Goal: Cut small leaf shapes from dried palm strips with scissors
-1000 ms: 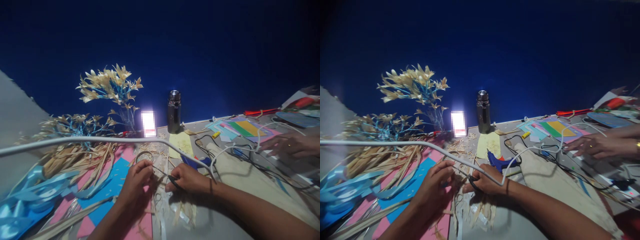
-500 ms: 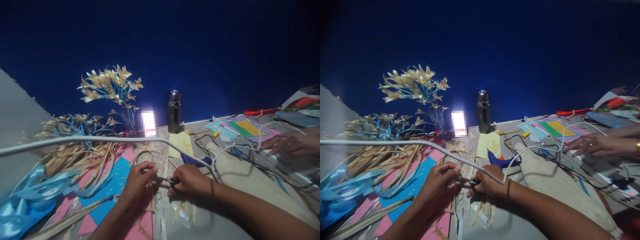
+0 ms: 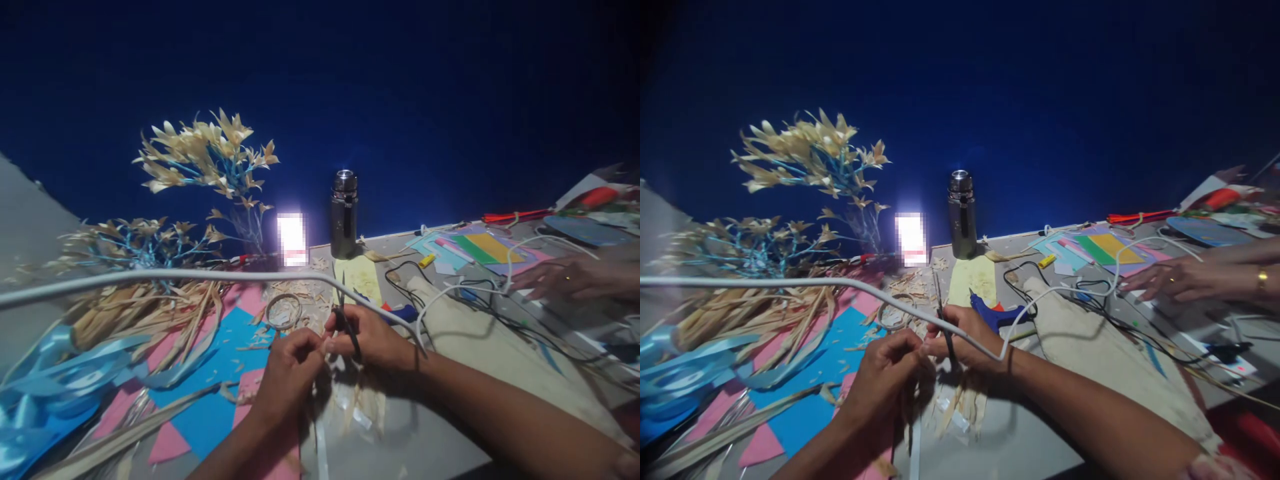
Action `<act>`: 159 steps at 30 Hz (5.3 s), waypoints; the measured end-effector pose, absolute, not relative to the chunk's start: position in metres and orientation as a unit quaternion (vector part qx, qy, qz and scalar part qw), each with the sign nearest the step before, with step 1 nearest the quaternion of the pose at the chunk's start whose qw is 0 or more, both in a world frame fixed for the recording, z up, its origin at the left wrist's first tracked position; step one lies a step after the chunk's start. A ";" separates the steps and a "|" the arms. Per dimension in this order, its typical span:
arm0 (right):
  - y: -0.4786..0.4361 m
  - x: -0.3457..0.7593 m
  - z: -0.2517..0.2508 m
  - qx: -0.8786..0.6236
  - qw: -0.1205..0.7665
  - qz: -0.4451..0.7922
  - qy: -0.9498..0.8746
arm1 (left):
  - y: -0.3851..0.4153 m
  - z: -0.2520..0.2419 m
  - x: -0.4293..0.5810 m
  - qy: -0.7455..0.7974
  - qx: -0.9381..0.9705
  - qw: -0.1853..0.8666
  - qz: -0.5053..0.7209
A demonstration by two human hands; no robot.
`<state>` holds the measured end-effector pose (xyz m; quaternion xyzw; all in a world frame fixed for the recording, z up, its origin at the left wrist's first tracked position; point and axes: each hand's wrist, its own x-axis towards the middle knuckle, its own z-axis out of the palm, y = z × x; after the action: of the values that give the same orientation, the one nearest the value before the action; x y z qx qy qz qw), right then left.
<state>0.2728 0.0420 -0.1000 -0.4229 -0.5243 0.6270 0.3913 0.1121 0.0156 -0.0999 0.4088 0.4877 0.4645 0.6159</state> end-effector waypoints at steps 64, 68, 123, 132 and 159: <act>0.037 0.268 -0.099 -0.482 0.465 0.448 -0.592 | 0.019 -0.100 0.109 0.499 0.455 0.577 0.459; 0.040 0.272 -0.096 -0.477 0.435 0.485 -0.591 | 0.021 -0.103 0.106 0.515 0.477 0.543 0.461; 0.049 0.284 -0.097 -0.507 0.437 0.370 -0.644 | 0.026 -0.105 0.099 0.515 0.462 0.521 0.499; 0.039 0.271 -0.100 -0.478 0.427 0.440 -0.629 | 0.020 -0.105 0.110 0.500 0.475 0.544 0.478; 0.035 0.265 -0.102 -0.452 0.449 0.635 -0.437 | 0.023 -0.102 0.110 0.417 0.268 0.720 0.485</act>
<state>0.2650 0.0346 -0.1022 -0.4522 -0.4369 0.6352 0.4486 0.1098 0.0232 -0.1019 0.2676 0.4172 0.4854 0.7202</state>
